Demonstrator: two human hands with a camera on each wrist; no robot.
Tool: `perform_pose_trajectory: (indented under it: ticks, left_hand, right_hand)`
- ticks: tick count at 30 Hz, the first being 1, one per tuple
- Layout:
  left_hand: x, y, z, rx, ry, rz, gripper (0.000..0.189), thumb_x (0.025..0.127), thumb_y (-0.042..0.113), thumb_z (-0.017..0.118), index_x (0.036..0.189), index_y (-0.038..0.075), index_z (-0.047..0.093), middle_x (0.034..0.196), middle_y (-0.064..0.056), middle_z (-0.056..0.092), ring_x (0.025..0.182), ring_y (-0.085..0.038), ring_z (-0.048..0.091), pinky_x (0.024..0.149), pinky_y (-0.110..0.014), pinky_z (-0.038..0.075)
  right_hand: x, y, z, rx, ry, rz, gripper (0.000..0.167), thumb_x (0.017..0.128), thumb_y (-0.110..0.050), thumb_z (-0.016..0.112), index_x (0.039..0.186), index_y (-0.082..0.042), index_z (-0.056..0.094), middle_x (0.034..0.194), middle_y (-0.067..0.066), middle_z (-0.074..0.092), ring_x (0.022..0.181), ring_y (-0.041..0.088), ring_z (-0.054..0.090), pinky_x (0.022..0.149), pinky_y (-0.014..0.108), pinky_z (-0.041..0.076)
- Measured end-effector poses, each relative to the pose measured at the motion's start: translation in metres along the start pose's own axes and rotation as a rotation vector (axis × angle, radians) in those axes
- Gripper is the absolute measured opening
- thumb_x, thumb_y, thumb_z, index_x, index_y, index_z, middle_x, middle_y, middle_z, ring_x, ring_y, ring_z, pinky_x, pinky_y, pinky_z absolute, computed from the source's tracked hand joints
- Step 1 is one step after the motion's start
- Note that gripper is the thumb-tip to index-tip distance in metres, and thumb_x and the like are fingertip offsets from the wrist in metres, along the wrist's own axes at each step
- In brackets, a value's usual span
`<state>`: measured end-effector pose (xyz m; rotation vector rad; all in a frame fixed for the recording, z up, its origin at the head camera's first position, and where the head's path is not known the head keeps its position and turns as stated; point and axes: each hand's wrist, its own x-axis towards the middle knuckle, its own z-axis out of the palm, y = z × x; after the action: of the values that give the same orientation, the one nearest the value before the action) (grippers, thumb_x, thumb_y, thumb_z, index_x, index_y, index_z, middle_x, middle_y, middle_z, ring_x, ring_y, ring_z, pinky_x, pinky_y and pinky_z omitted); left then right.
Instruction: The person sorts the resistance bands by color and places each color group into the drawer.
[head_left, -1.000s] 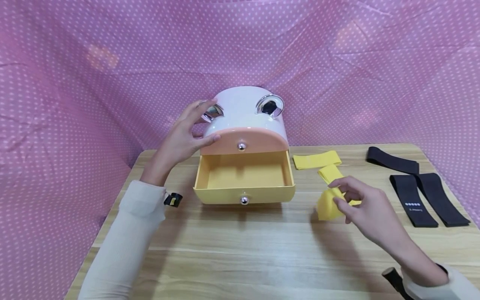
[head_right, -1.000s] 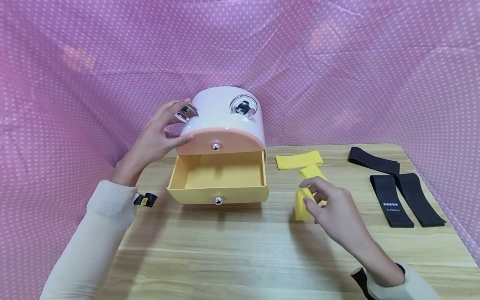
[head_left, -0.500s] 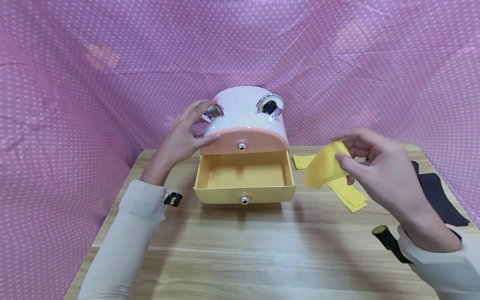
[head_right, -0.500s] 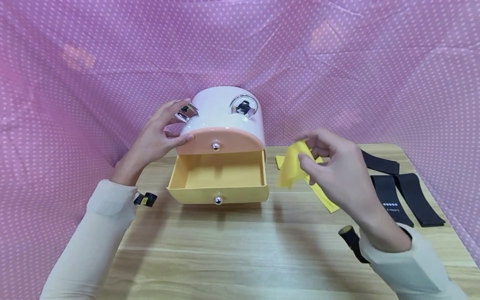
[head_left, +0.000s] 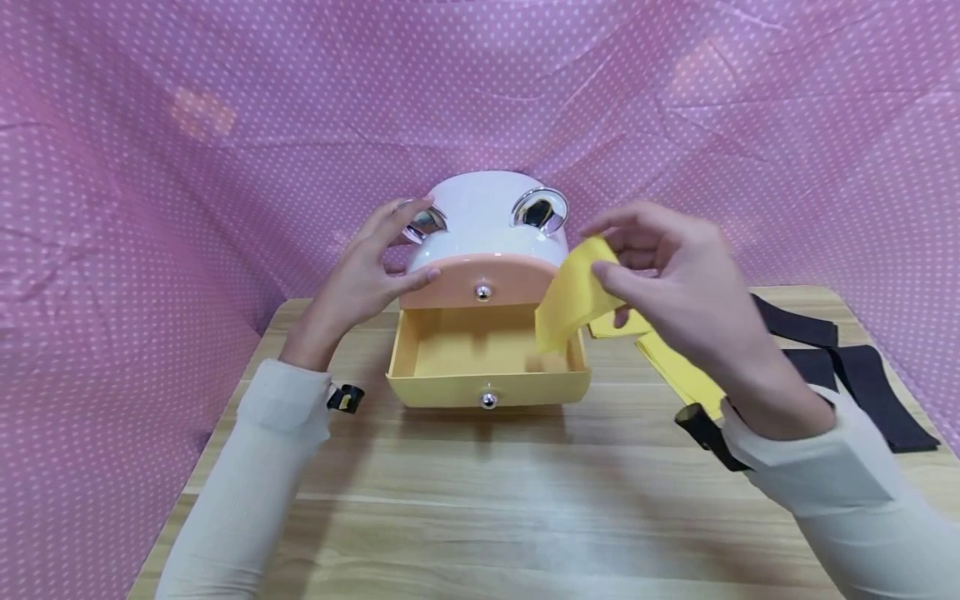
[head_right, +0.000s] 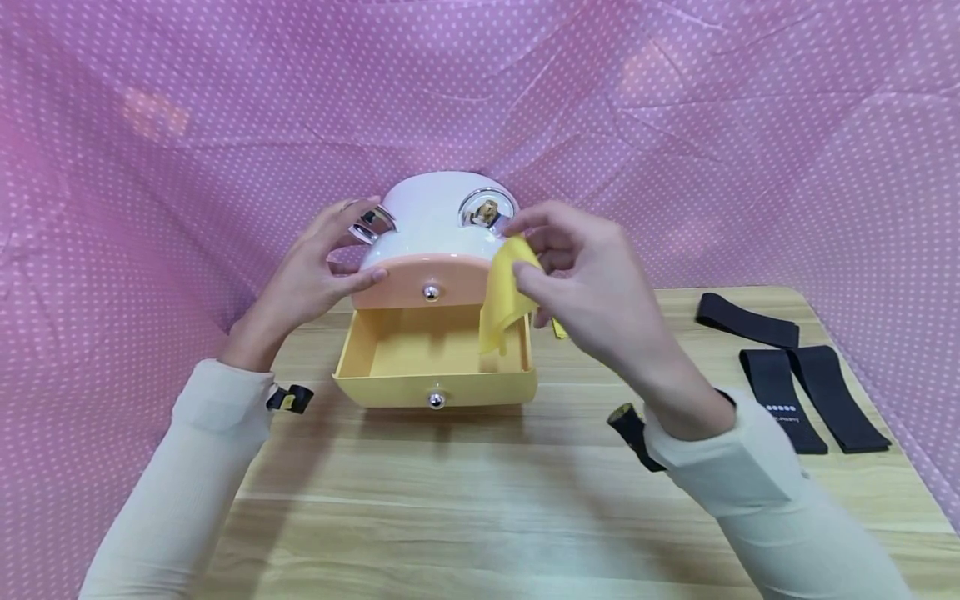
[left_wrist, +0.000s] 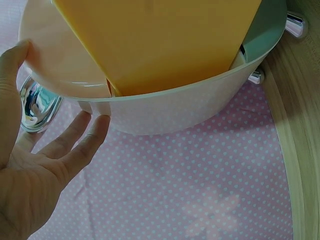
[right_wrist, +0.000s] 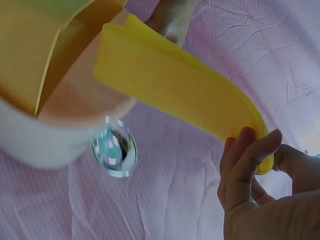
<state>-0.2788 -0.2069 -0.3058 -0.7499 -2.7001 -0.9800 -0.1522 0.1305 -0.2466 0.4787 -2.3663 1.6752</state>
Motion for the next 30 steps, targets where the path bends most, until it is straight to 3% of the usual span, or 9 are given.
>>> perform_pose_trajectory:
  ticks: [9, 22, 26, 30]
  left_hand:
    - [0.0, -0.002, 0.0, 0.002, -0.001, 0.001, 0.089, 0.09, 0.03, 0.085, 0.162, 0.044, 0.034, 0.167, -0.006, 0.033, 0.137, -0.038, 0.055, 0.103, -0.054, 0.06]
    - [0.001, -0.003, 0.0, 0.029, -0.001, 0.005, 0.089, 0.091, 0.034, 0.084, 0.163, 0.043, 0.033, 0.168, -0.005, 0.032, 0.137, -0.039, 0.055, 0.104, -0.057, 0.058]
    - [0.001, -0.003, 0.0, 0.029, -0.001, 0.021, 0.09, 0.091, 0.03, 0.084, 0.164, 0.04, 0.032, 0.168, -0.006, 0.032, 0.137, -0.039, 0.054, 0.106, -0.059, 0.056]
    - [-0.001, -0.003, 0.0, 0.007, -0.003, 0.035, 0.09, 0.091, 0.023, 0.084, 0.164, 0.037, 0.033, 0.168, -0.007, 0.031, 0.137, -0.038, 0.053, 0.107, -0.059, 0.056]
  right_hand:
    - [0.018, 0.013, 0.05, 0.062, -0.15, 0.083, 0.029, 0.094, 0.006, 0.064, 0.122, -0.001, 0.069, 0.092, 0.018, 0.072, 0.066, 0.019, 0.069, 0.055, 0.039, 0.065]
    - [0.031, 0.026, 0.111, 0.063, -0.222, 0.069, 0.026, 0.094, 0.003, 0.067, 0.12, -0.001, 0.07, 0.088, 0.014, 0.071, 0.063, 0.021, 0.067, 0.052, 0.045, 0.063]
    - [0.034, 0.021, 0.124, 0.091, -0.255, 0.073, 0.028, 0.095, 0.002, 0.065, 0.123, -0.001, 0.069, 0.095, 0.012, 0.072, 0.063, 0.019, 0.065, 0.055, 0.052, 0.063]
    - [0.035, 0.02, 0.133, 0.091, -0.263, 0.071, 0.03, 0.096, 0.001, 0.065, 0.125, 0.0, 0.069, 0.099, 0.011, 0.07, 0.064, 0.017, 0.065, 0.056, 0.05, 0.064]
